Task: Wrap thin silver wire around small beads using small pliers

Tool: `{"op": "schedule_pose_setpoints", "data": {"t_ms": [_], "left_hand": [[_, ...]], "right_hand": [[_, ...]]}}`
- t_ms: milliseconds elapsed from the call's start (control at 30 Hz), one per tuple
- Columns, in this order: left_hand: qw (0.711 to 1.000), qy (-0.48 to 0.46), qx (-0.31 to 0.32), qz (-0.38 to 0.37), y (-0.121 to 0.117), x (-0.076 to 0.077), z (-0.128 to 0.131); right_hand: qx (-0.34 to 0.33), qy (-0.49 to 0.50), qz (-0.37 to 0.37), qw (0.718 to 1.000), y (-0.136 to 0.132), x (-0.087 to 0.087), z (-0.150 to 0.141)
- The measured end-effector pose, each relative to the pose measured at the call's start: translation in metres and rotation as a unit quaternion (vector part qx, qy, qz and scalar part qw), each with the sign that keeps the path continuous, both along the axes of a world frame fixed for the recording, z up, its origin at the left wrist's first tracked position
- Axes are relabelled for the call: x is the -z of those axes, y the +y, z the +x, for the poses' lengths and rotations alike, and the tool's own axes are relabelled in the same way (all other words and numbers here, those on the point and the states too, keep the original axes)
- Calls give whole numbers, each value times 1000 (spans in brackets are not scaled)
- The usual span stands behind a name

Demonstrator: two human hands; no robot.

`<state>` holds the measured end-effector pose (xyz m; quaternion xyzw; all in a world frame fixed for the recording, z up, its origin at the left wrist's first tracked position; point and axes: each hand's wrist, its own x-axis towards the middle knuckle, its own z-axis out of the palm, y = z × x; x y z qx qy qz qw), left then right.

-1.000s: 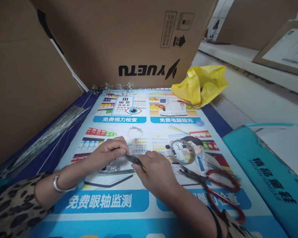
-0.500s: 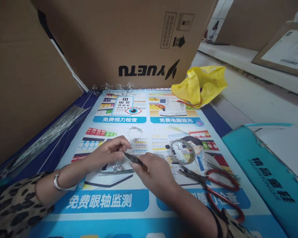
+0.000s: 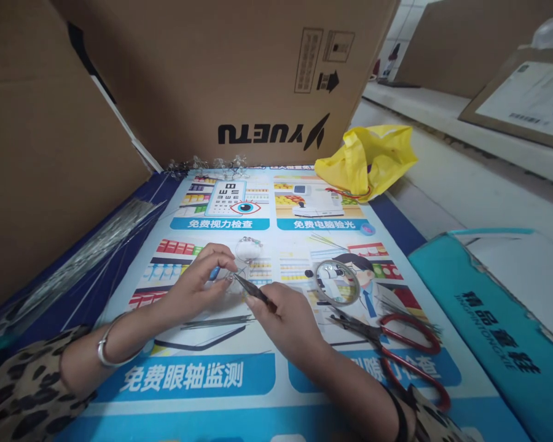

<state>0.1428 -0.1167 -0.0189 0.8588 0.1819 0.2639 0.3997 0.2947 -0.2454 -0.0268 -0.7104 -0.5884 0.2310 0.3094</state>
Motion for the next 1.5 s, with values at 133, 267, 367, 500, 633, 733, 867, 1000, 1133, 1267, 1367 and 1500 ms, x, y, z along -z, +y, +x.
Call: {"op": "schedule_pose_setpoints", "data": {"t_ms": [133,267,367,500,633,733,867,1000,1133,1267,1367,1500], "left_hand": [[999,5,19,-25,3,3,-1],[996,0,61,-61,5,6,0],[996,-2,59,-64,4,5,1],[997,4,48,-59,2,2,2],[995,25,36,-87,0,0,2],[993,43,28,-109,-1,-2,1],[988,63,21,-138,-2,-4,0],[980,57,38,-184,-1,-3,0],[976,55,42,-206,0,-2,0],[973,58,39,-222,0,-3,1],[967,62,35,-243,1,-5,1],[958,66,35,-276,1,-4,0]], "right_hand": [[17,5,-1,1000,1,0,0],[13,2,7,1000,0,0,0],[10,4,11,1000,0,0,0],[11,10,6,1000,1,1,0],[6,11,7,1000,1,1,-1],[2,10,7,1000,1,0,-1],[-4,11,11,1000,0,0,0],[-9,13,8,1000,1,-1,2],[-12,11,4,1000,2,-1,2],[-19,9,4,1000,2,0,1],[-27,-2,17,999,2,1,2],[-30,-44,41,998,2,5,3]]}}
